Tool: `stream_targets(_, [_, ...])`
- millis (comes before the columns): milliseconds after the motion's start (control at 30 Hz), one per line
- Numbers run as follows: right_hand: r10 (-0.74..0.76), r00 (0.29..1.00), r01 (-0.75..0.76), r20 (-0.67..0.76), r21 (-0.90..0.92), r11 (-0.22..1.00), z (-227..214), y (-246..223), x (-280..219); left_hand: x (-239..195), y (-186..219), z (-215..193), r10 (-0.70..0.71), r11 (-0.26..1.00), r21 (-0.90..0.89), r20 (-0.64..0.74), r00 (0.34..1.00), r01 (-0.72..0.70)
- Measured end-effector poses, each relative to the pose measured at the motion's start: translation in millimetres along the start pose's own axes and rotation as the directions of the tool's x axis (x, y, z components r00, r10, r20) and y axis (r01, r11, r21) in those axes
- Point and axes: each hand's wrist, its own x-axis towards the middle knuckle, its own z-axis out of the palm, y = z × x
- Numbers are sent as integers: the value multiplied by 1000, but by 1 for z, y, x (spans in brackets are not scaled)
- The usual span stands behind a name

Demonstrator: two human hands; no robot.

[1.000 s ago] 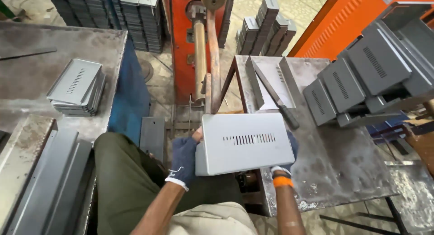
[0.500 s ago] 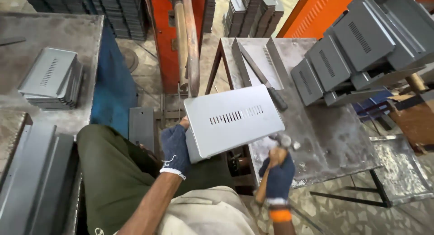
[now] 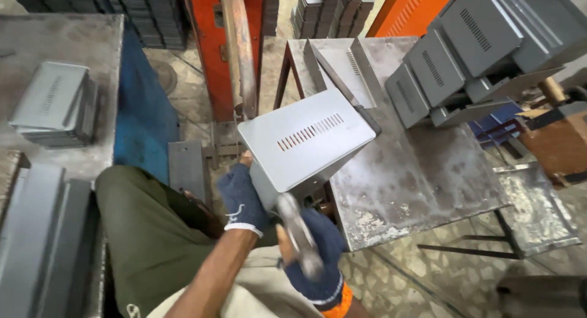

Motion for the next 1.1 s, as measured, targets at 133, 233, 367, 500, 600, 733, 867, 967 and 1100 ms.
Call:
stream_targets(133, [-134, 991, 132, -7, -87, 987, -1, 8, 1, -7, 3, 7, 26, 998, 52, -70, 997, -22])
stream_targets(233, [127, 990, -119, 60, -120, 986, -15, -9, 7, -21, 11, 9, 34, 997, 72, -80, 996, -28])
stream_targets(367, [605, 757, -653, 246, 317, 688, -55, -18, 23, -15, 18, 7, 179, 964, 216, -108, 978, -153])
stream_targets(500, [448, 823, -498, 348, 65, 864, -98, -34, 62, -11, 38, -2, 356, 776, 552, 15, 934, -305])
stream_targets(600, [456, 797, -548, 396, 157, 821, -94, -39, 66, -10, 47, -12, 450, 713, 576, 61, 891, -400])
stream_targets(733, [665, 549, -786, 506, 42, 617, -76, -16, 51, -3, 48, -29, 518, 639, 608, 113, 848, -471])
stream_targets(867, [707, 576, -805, 410, 135, 577, -56, 64, 50, 22, 40, -45, 336, 562, 809, -30, 941, -175])
stream_targets(967, [777, 506, -653, 375, -422, 629, -47, 191, 50, 28, 40, -51, 322, 550, 819, -24, 946, -166])
stream_targets(1100, [786, 582, -509, 209, -659, 553, -23, 265, 59, 37, 50, -53, 326, 564, 805, -12, 945, -184])
